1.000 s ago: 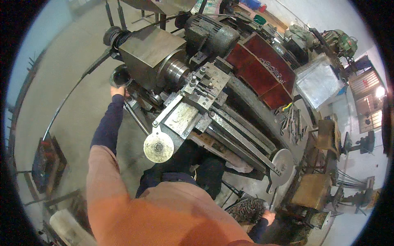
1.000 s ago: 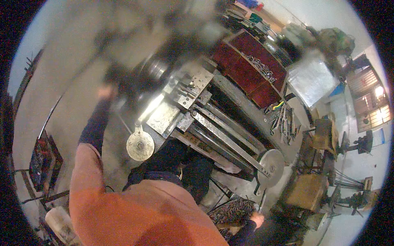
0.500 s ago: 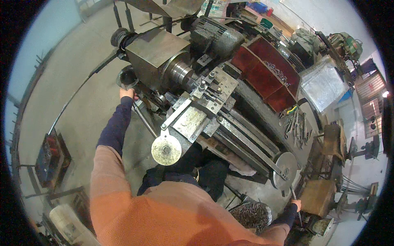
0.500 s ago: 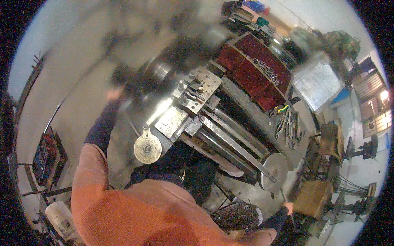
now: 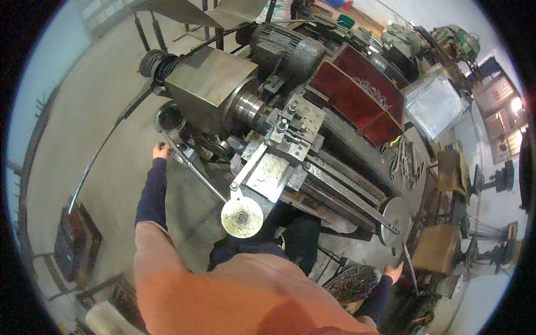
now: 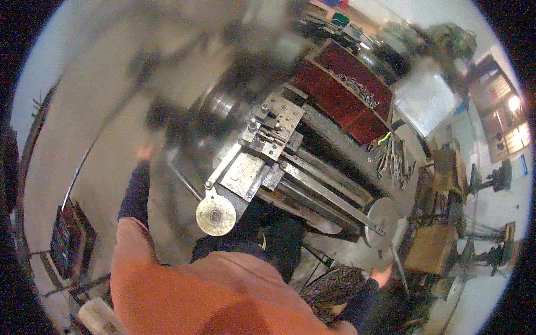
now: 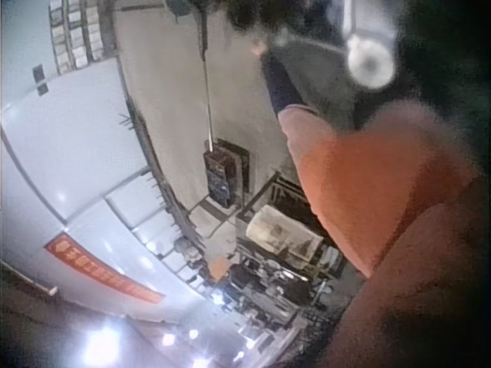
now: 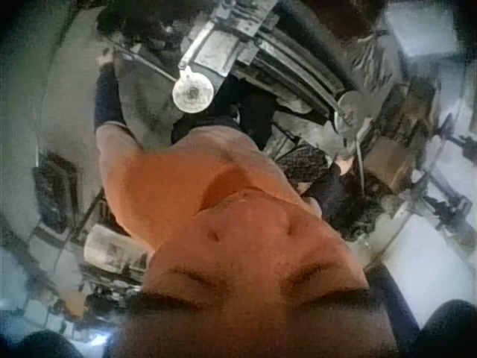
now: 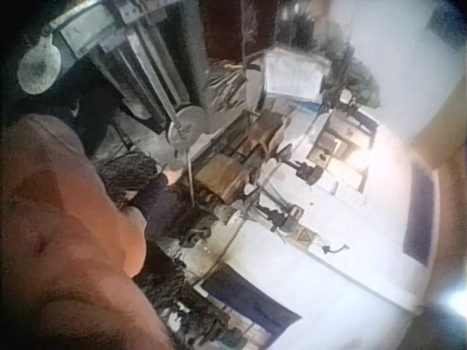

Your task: The person operates a metal lathe, repeatedly loading small cylindrical metal parts into the chuck, adjusting the machine with handwheels, and removing the parts after machining. The person places each finished part into a nearby bin.

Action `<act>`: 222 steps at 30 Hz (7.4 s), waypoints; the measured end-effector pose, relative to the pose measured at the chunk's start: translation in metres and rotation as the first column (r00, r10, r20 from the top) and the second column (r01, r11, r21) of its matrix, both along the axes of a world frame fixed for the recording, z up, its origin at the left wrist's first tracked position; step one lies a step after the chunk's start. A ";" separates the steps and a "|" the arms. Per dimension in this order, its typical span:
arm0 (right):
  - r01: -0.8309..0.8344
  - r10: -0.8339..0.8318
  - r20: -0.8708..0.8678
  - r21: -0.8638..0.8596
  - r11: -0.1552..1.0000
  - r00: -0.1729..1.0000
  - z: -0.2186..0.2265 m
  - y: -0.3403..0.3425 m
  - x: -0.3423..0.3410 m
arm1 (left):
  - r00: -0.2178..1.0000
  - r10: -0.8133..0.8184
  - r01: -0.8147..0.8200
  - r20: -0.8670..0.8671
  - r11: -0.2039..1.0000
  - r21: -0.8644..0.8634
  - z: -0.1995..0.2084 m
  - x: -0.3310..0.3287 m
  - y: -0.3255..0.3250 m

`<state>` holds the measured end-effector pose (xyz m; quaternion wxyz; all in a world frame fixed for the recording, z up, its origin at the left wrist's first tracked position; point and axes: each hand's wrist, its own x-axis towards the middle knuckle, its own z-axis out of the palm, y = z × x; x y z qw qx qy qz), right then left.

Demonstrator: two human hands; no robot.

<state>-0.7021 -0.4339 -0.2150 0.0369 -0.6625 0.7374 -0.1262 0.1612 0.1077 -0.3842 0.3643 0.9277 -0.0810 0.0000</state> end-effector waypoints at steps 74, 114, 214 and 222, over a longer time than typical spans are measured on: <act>-0.782 0.904 -0.018 -0.495 -0.379 -0.426 0.212 0.214 0.463 | 0.652 -0.752 0.744 0.097 0.611 -0.271 0.354 -0.286 -0.182; -0.864 0.877 0.178 -0.342 -0.370 -0.446 0.192 0.217 0.478 | 0.682 -0.680 0.720 0.269 0.560 -0.410 0.312 -0.283 -0.178; 0.257 -0.131 -0.508 0.186 0.948 0.852 0.021 -0.012 -0.041 | 0.872 0.460 -0.483 -0.169 0.752 -0.448 0.108 -0.147 0.107; 0.273 -0.201 -0.342 0.177 0.946 0.918 0.016 0.059 -0.012 | 0.829 0.501 -0.553 -0.248 0.668 -0.498 0.143 -0.168 0.077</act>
